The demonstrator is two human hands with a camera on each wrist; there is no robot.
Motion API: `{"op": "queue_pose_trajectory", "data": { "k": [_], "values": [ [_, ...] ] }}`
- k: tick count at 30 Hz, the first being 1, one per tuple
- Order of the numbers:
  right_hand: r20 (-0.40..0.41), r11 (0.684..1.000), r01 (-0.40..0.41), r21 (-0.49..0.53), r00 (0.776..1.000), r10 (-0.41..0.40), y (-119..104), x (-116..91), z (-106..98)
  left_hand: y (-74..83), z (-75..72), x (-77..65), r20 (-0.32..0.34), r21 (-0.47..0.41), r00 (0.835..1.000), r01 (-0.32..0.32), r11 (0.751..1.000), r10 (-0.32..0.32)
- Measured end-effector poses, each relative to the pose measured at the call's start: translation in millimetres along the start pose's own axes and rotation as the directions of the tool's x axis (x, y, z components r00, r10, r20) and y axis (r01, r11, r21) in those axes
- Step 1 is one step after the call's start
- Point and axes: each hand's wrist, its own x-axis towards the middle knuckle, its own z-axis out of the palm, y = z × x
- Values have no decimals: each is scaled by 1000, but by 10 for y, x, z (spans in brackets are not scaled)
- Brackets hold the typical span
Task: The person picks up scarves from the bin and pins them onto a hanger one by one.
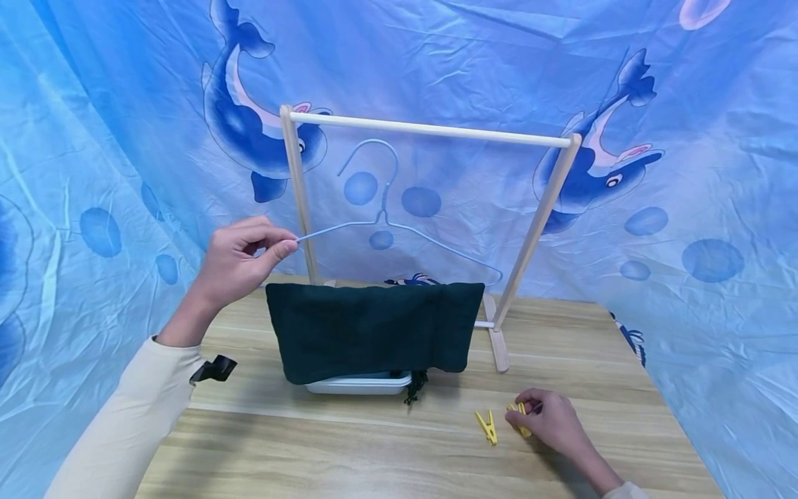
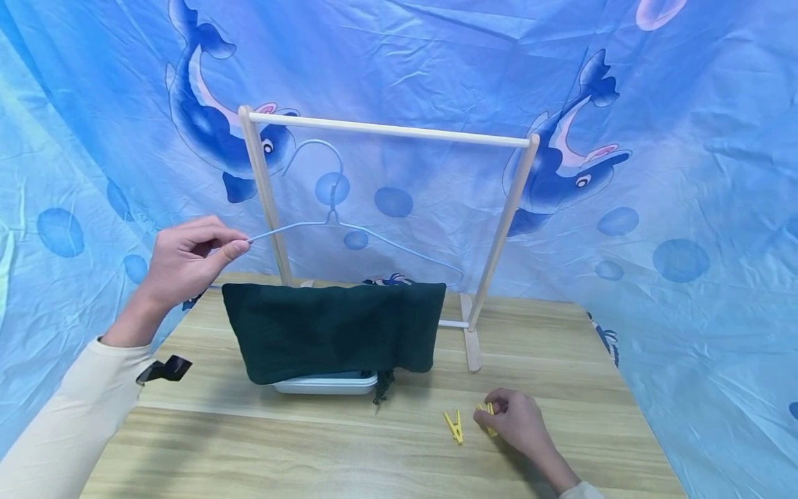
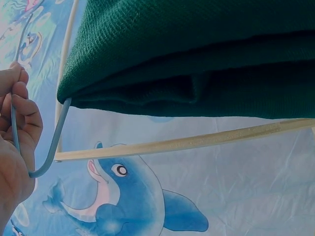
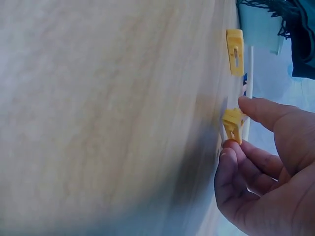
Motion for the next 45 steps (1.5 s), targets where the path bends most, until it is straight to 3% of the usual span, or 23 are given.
{"op": "queue_pose_trajectory", "data": {
  "k": [7, 15, 22, 32, 41, 45],
  "values": [
    [-14, 999, 19, 47, 1000, -18, -46, 8, -154, -14, 0, 25, 1, 1, 1000, 3, 1000, -3],
    [-102, 981, 163, 105, 983, -153, -183, 61, -351, -3, 23, 27, -11, 11, 1000, 27, 1000, -27],
    [-154, 964, 228, 138, 966, -206, -351, 64, -494, -4, 38, 23, -17, 14, 999, 46, 999, -46],
    [-237, 914, 390, 108, 903, -357, -556, 143, -702, 3, 42, 26, -17, 13, 999, 44, 999, -44],
    [-233, 861, 502, 79, 850, -473, -969, 148, -946, -15, 62, 18, -11, -8, 1000, 28, 1000, -28],
    [-244, 817, 572, 74, 805, -541, -1157, 160, -1028, -18, 67, 15, -2, -23, 1000, 21, 1000, -21]
  ]
}}
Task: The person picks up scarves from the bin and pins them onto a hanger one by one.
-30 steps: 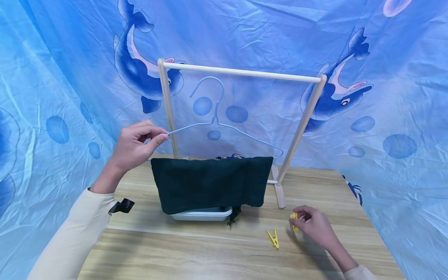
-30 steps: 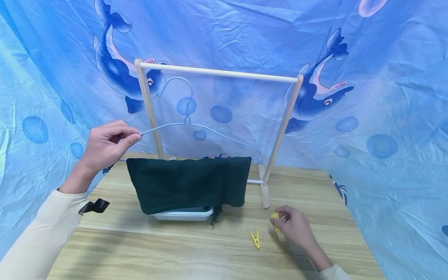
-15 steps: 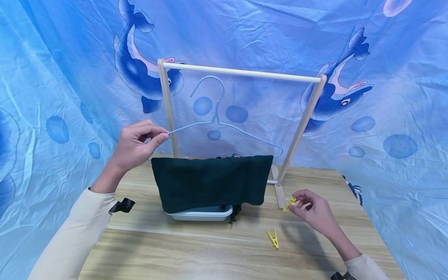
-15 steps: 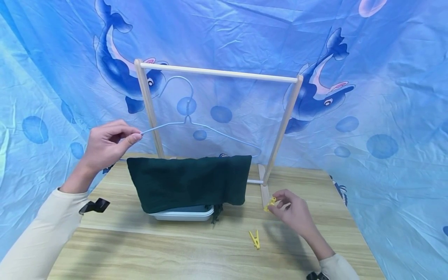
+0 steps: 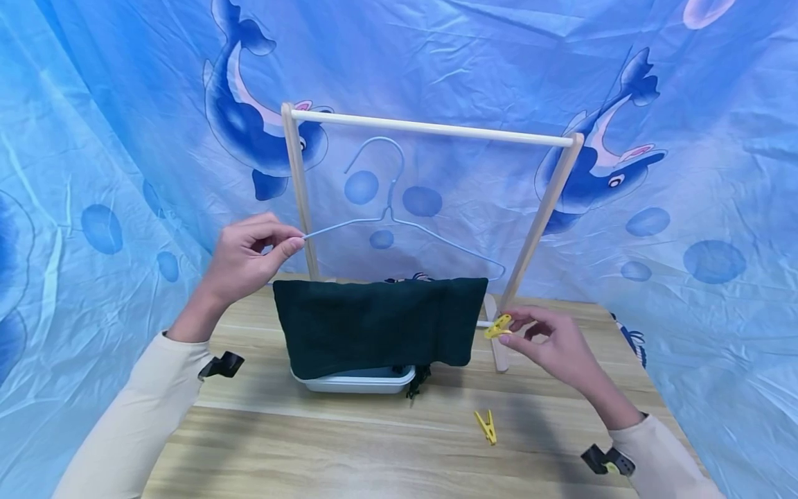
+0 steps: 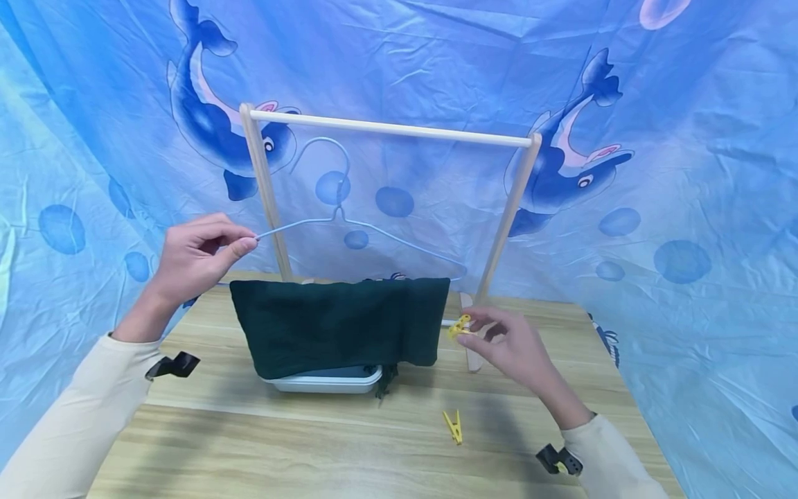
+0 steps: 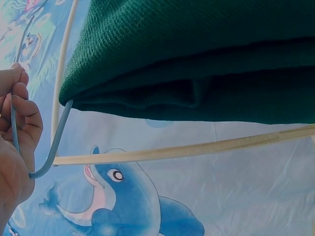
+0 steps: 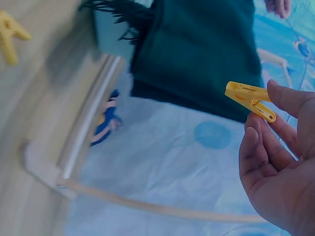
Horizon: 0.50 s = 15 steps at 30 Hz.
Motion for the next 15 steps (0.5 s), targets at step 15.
{"op": "queue_pose_trajectory", "data": {
  "k": [15],
  "values": [
    [-2, 973, 135, 189, 991, -137, -524, 454, 39, 38, 47, -25, 0, 11, 999, 38, 999, -38]
  ]
}}
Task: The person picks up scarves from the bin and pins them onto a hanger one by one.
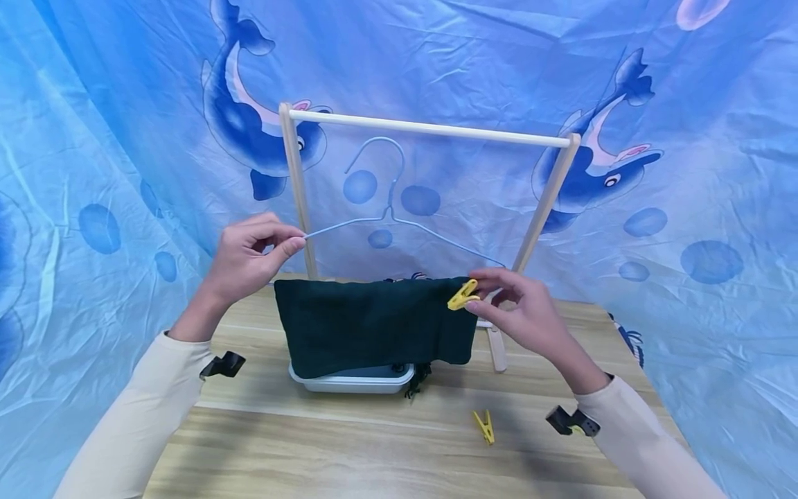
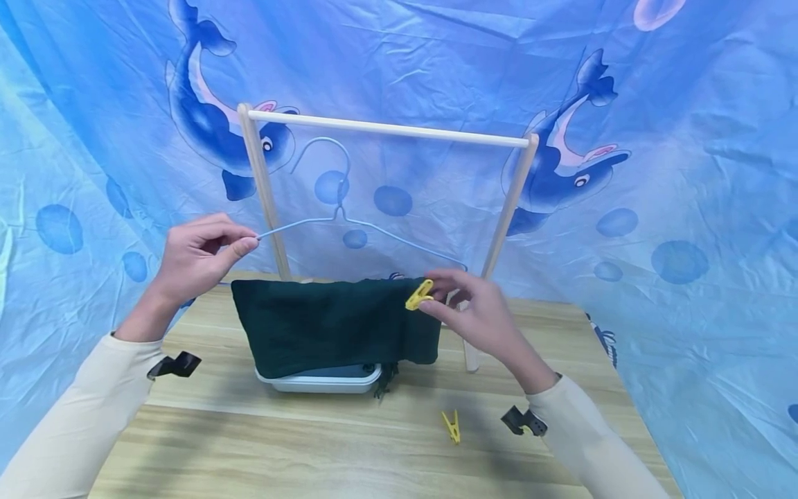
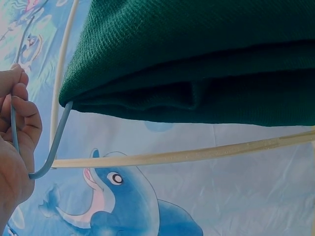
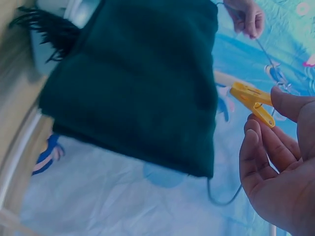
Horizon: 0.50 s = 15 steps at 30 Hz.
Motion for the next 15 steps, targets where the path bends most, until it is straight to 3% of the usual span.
{"op": "queue_pose_trajectory", "data": {
  "k": [7, 15],
  "values": [
    [-10, 998, 46, 53, 999, -46, -196, 256, 162, 8, 29, 7, -10, 3, 1000, -3, 1000, 3],
    [42, 987, 130, 98, 990, -135, -404, 523, 433, -22, 50, 7, -26, -10, 1000, -2, 1000, 2]
  ]
}}
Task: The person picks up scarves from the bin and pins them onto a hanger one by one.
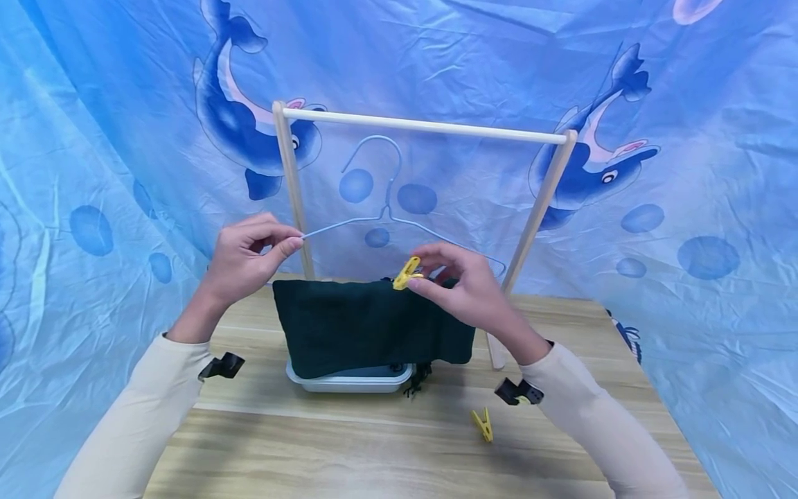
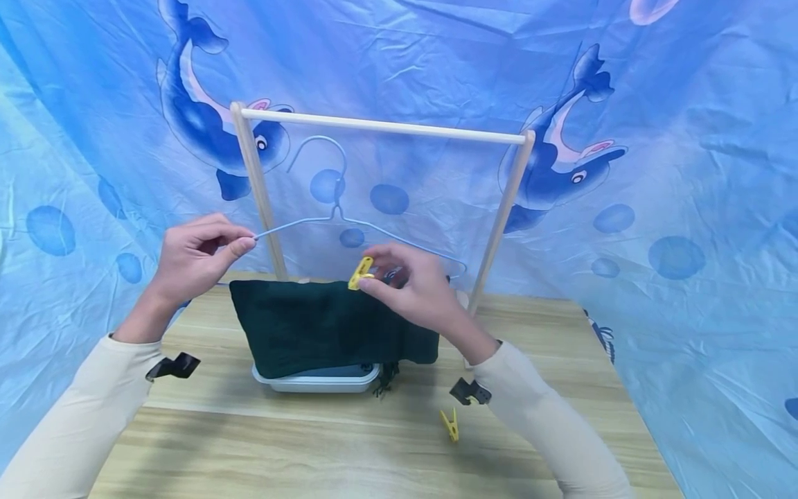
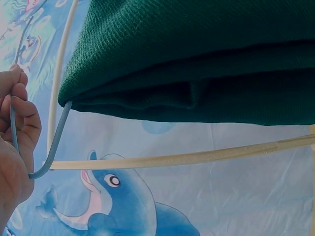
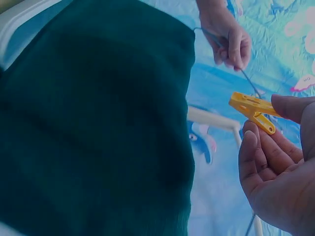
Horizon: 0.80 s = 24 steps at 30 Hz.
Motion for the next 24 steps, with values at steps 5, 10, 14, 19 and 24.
{"op": "queue_pose_trajectory", "data": {
  "k": [5, 10, 14, 19, 24],
  "values": [
    [28, 999, 42, 21, 999, -43, -59, 158, 186, -35, 4, -17, -2, 7, 1000, 20, 1000, -20],
    [37, 997, 37, 64, 999, -39, -83, 303, 358, -50, 8, -2, -10, 9, 1000, 2, 1000, -2],
    [39, 995, 22, 101, 999, -26, -96, 407, 500, -52, -1, 11, -6, 16, 1000, -8, 1000, 8],
    [26, 990, -12, 137, 1000, 9, -108, 533, 662, -54, -11, -1, -9, 31, 1000, 30, 999, -29],
    [5, 988, -6, 157, 1000, 5, -132, 644, 793, -46, -28, 1, -2, 44, 999, 39, 998, -39]
  ]
}}
